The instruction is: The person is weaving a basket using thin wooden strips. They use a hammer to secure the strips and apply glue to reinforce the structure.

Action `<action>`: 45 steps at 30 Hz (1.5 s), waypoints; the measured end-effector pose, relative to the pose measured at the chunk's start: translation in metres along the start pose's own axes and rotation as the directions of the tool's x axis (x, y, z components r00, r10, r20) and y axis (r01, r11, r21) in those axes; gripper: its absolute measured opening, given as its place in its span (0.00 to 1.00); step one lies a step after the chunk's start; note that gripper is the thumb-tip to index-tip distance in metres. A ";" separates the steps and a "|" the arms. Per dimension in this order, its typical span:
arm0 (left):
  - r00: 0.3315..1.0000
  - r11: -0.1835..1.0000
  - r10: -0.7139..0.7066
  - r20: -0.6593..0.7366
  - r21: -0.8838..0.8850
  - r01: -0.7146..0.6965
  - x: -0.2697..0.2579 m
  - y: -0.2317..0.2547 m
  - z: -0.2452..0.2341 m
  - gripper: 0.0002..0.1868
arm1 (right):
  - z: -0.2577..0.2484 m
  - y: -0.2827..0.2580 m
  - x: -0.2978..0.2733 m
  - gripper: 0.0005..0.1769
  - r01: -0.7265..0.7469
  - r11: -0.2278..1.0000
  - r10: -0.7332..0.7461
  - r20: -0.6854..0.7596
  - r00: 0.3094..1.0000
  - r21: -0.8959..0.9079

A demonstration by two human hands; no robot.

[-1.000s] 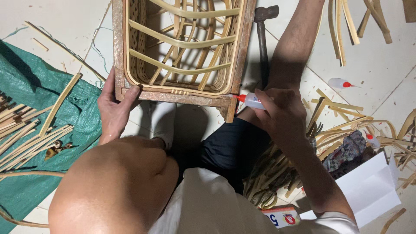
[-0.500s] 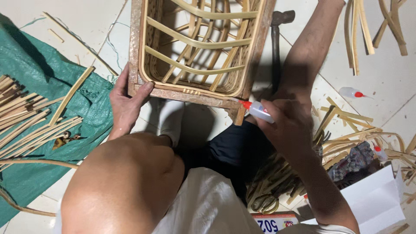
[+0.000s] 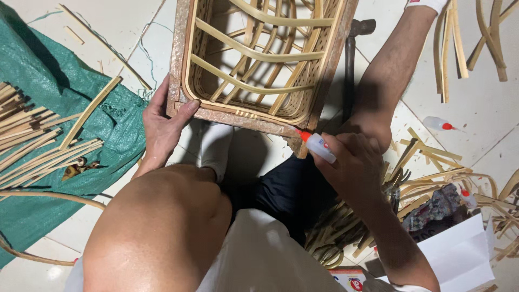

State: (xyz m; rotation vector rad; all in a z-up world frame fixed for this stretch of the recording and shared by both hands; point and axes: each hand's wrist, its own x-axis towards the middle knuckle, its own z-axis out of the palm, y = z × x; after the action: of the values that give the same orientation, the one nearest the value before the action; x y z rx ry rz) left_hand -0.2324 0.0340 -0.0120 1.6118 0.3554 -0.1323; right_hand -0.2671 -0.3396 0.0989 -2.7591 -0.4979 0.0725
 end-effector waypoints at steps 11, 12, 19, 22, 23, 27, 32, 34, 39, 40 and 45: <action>1.000 1.000 -0.002 0.016 0.023 0.002 0.000 -0.004 -0.002 0.41 | -0.010 -0.002 0.002 0.21 -0.036 0.999 0.037 0.065 0.997 -0.009; 1.000 1.000 0.015 0.017 0.011 -0.015 0.000 -0.005 -0.002 0.42 | -0.010 -0.004 0.004 0.21 -0.032 0.999 0.032 0.039 0.999 -0.001; 0.998 1.000 -0.005 0.064 -0.001 0.005 0.002 -0.009 -0.004 0.45 | 0.011 -0.023 0.021 0.20 0.080 0.995 -0.074 -0.083 0.994 0.066; 0.999 0.992 -0.010 0.051 0.124 0.003 0.001 -0.008 -0.006 0.45 | 0.018 -0.027 0.025 0.24 0.082 0.997 -0.082 0.011 0.997 0.008; 0.999 0.994 -0.007 0.050 0.111 0.002 0.001 -0.007 -0.006 0.45 | 0.019 -0.028 0.026 0.23 0.073 0.997 -0.073 0.018 0.997 -0.001; 0.998 0.998 0.004 0.063 0.067 -0.008 0.001 -0.008 -0.004 0.45 | 0.014 -0.031 0.027 0.20 0.058 0.998 -0.058 0.002 0.998 0.010; 0.995 1.000 -0.009 0.103 0.012 0.008 0.002 -0.007 -0.008 0.46 | 0.008 -0.038 0.039 0.20 0.076 0.996 -0.076 -0.005 0.997 0.056; 0.991 1.000 0.000 0.132 0.016 -0.002 0.001 -0.007 -0.010 0.47 | 0.012 -0.043 0.045 0.20 0.079 0.994 -0.078 -0.004 0.997 0.072; 0.993 0.999 0.008 0.118 0.033 -0.012 0.002 -0.006 -0.009 0.47 | 0.022 -0.051 0.062 0.20 0.178 0.984 -0.178 -0.004 0.984 0.000; 0.993 0.999 0.019 0.120 0.042 -0.025 0.002 -0.007 -0.008 0.47 | 0.022 -0.052 0.063 0.21 0.189 0.982 -0.189 0.007 0.982 -0.002; 0.994 0.999 -0.026 0.110 0.041 0.022 0.001 -0.011 -0.008 0.47 | 0.012 -0.054 0.065 0.20 0.199 0.979 -0.198 0.031 0.980 -0.051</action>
State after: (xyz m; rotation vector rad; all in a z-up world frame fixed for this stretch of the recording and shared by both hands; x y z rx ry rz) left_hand -0.2355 0.0424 -0.0221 1.6322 0.2881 -0.2477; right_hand -0.2251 -0.2651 0.1061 -2.7466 -0.7903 0.0481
